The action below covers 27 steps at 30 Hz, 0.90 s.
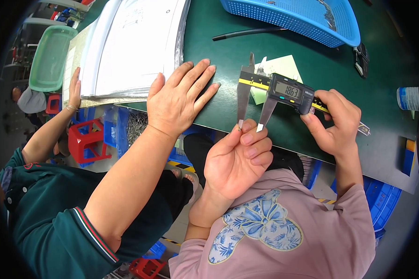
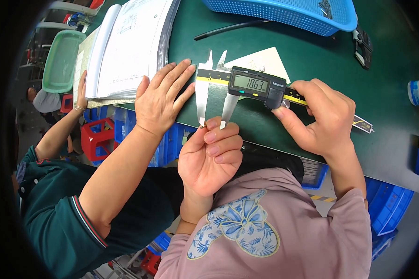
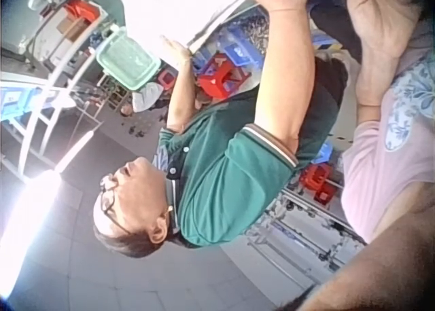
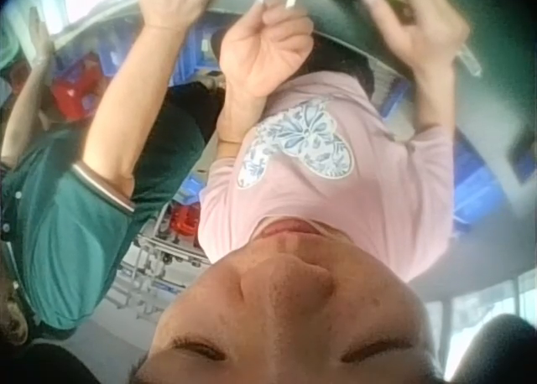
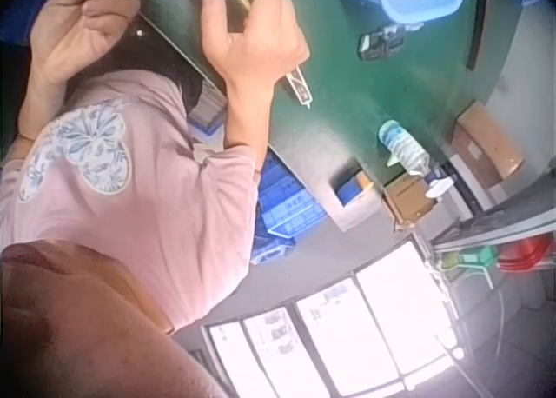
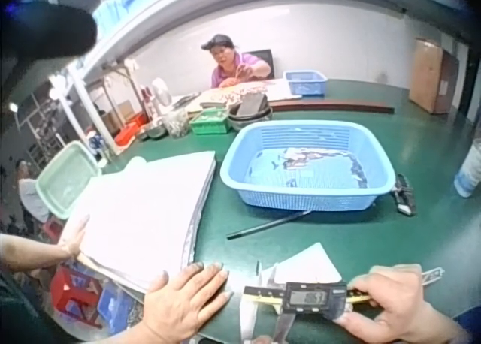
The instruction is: Using a digital caliper to measure small hardware components at a workbench while consulting a manual.
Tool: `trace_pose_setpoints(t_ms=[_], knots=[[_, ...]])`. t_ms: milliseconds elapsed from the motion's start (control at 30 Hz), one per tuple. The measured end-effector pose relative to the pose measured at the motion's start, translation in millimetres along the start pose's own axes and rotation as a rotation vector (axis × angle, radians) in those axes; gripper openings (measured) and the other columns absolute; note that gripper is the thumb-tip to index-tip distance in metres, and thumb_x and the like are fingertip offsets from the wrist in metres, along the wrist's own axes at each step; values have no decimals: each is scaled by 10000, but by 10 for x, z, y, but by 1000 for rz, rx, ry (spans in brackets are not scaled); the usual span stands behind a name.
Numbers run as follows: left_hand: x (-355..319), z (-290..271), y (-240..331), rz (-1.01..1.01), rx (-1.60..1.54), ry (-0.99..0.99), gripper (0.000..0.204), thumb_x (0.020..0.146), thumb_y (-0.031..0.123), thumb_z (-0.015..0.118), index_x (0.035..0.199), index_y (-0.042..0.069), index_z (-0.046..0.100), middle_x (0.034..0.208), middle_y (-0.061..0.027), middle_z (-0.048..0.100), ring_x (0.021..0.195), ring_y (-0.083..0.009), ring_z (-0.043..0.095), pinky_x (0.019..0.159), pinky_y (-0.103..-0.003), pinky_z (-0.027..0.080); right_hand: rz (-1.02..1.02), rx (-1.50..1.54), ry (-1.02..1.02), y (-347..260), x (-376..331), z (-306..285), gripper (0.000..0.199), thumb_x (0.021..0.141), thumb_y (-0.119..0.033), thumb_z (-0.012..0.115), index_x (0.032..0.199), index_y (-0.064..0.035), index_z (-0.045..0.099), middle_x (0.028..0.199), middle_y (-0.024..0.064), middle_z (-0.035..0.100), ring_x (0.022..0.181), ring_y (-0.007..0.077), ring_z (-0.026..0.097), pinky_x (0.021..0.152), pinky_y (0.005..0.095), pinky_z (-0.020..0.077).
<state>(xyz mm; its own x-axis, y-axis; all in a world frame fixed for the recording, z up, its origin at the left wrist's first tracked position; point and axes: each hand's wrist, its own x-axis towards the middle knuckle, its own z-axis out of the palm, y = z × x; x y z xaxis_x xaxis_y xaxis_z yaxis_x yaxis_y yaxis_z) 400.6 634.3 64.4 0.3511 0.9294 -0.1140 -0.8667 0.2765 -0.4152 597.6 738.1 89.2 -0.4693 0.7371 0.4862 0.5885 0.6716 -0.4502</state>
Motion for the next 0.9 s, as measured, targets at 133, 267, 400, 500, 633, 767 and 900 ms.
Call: trace_pose_setpoints(t_ms=[133, 267, 400, 500, 633, 767, 900], knots=[[0, 3, 7, 26, 29, 13, 121, 1000, 187, 472, 1024, 70, 495, 879, -23, 481, 795, -147, 442, 709, -285, 388, -10, 2, 5, 5, 5, 8, 296, 693, -233, 787, 840, -21, 643, 631, 50, 551, 463, 154, 473, 429, 271, 358], [-2, -11, -33, 370, 475, 137, 118, 1002, 166, 474, 1033, 53, 492, 947, -70, 543, 802, -153, 509, 726, -292, 439, 63, 5, 21, -2, -2, 0, 292, 695, -224, 786, 852, -19, 648, 647, 53, 571, 466, 144, 478, 431, 264, 365], [33, -68, -47, 902, 1166, 52, 101, 988, 106, 510, 1046, 26, 489, 979, -135, 579, 768, -155, 568, 700, -277, 490, 80, 28, 39, 3, 1, -3, 289, 698, -220, 785, 856, -19, 652, 654, 52, 580, 467, 140, 480, 431, 261, 368], [35, -92, -40, 1033, 1347, 19, 115, 945, 29, 569, 1037, 4, 504, 961, -139, 571, 783, -155, 577, 705, -271, 508, 63, 44, 25, -4, -5, 2, 287, 698, -223, 785, 853, -20, 653, 649, 50, 576, 469, 144, 481, 432, 263, 365], [30, -97, -49, 1117, 1489, -45, 97, 920, -8, 594, 991, -11, 529, 977, -135, 557, 811, -157, 583, 742, -283, 520, 10, 30, -5, 3, -6, -2, 294, 693, -231, 788, 847, -21, 653, 636, 50, 562, 472, 157, 485, 434, 271, 362], [24, -119, -46, 1151, 1543, -60, 77, 912, -13, 602, 966, -16, 546, 989, -135, 548, 834, -160, 584, 751, -274, 518, -7, 27, 1, 6, -10, -1, 301, 682, -234, 792, 842, -21, 651, 627, 52, 552, 471, 167, 488, 436, 278, 365], [-2, -172, -28, 1127, 1578, -44, 80, 910, -11, 606, 967, -14, 550, 998, -135, 545, 851, -163, 585, 764, -267, 514, -15, 25, 7, 8, -7, 6, 303, 677, -231, 793, 840, -21, 649, 628, 54, 553, 474, 169, 500, 439, 278, 370]])
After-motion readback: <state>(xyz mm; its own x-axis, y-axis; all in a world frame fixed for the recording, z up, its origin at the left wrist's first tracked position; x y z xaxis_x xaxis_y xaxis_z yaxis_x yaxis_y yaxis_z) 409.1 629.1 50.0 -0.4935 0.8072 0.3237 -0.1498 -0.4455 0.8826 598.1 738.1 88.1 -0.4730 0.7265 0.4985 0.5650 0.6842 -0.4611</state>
